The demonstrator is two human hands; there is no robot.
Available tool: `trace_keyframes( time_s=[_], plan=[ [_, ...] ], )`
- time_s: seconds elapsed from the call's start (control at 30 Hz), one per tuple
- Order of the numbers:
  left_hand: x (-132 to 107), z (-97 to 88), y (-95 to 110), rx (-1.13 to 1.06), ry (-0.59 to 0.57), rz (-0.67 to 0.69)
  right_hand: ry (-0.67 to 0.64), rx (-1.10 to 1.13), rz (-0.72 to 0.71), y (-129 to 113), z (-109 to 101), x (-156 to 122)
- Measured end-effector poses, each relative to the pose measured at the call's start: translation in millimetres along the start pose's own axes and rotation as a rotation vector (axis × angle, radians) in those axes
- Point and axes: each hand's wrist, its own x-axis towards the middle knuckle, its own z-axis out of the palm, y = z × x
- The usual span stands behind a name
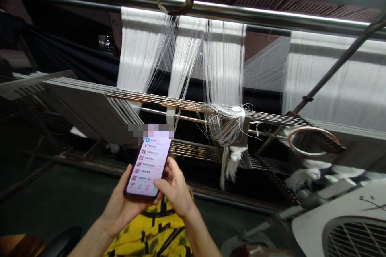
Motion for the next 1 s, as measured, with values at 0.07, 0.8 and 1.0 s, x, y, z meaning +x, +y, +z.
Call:
trace_keyframes(
  time_s=[0.07, 0.8, 1.0],
  plan=[
    [0, -2.1, -1, 0.027, -0.013, -0.039, 0.04, 0.006, -0.062, -3, -1, 7],
    [-1, -11.2, -6, 0.125, -0.013, -0.082, 0.203, 0.096, -0.152, -2, -4, 32],
    [0, -12.2, -6, 0.128, -0.036, -0.095, 0.202, 0.087, -0.163, 0, -6, 31]
  ],
)
